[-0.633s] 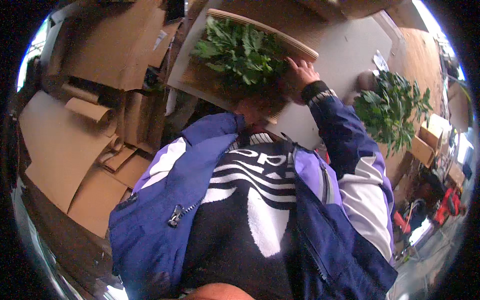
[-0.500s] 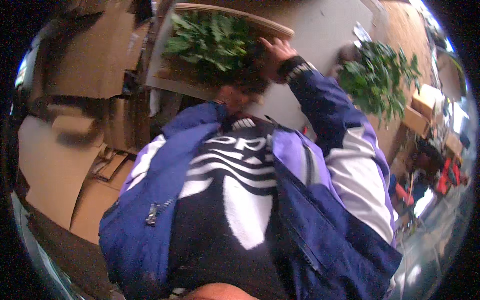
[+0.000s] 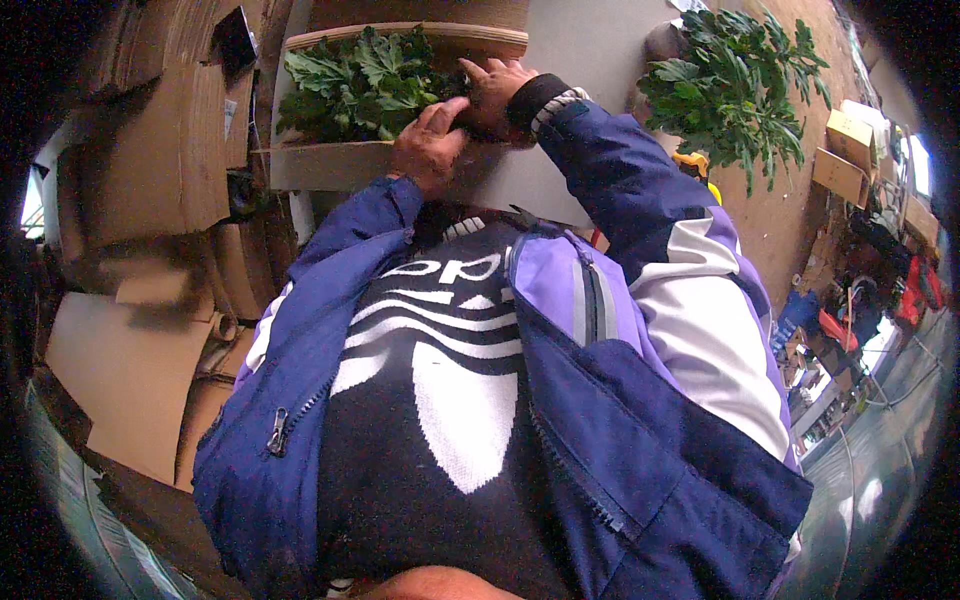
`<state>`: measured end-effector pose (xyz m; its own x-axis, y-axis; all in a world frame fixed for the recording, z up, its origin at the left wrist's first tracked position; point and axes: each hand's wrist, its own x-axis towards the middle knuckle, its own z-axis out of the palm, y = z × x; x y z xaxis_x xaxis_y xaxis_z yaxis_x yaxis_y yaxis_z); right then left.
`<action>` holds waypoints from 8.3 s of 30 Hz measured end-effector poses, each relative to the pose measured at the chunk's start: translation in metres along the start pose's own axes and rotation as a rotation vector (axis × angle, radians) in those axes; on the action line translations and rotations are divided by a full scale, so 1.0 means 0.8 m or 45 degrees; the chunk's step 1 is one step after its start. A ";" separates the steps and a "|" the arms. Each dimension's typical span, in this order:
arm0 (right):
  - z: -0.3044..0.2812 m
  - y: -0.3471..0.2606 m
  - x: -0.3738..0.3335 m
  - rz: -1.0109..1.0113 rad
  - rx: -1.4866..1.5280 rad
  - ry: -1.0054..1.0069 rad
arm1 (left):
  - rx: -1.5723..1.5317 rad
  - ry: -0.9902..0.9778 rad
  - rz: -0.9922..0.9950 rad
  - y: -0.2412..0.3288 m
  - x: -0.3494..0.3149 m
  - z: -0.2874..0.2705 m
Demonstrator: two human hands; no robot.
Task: The person uses a tape dispenser to apply tape to a small cardboard piece, then rolls a flat cardboard sheet into a tube and secures it with tape. They place a potted plant inside the tube and continue taping the structure.
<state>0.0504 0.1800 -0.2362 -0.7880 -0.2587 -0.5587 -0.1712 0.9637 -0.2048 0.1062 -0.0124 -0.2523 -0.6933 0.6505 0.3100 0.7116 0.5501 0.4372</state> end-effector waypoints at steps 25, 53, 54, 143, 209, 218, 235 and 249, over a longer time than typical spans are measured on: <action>0.033 -0.011 -0.034 -0.156 -0.132 0.286 | -0.298 0.032 -0.210 -0.055 0.080 -0.019; 0.015 -0.025 -0.037 -0.145 0.006 0.281 | -0.306 0.231 -0.080 -0.130 0.034 -0.085; 0.015 -0.022 -0.038 -0.081 -0.079 0.196 | -0.425 0.196 0.076 -0.112 0.031 -0.083; 0.019 0.032 -0.031 -0.339 -0.013 0.233 | 0.228 -0.533 -0.067 0.029 -0.099 0.095; 0.046 0.033 -0.010 -0.016 0.137 1.055 | -0.147 -1.978 -0.542 -0.218 0.273 -0.008; 0.012 0.042 -0.003 0.018 0.190 0.783 | -0.315 -1.836 -0.350 -0.288 0.240 0.008; -0.057 0.073 0.034 0.086 0.399 0.320 | -0.256 -1.648 -0.250 -0.371 0.233 0.067; -0.082 0.107 0.077 0.084 0.434 0.069 | -0.229 -1.487 -0.331 -0.371 0.258 0.022</action>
<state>-0.0515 0.2509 -0.2356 -0.8227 -0.1838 -0.5379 0.0811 0.8987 -0.4311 -0.2461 -0.0321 -0.3327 -0.2269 0.6631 -0.7133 0.4757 0.7146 0.5130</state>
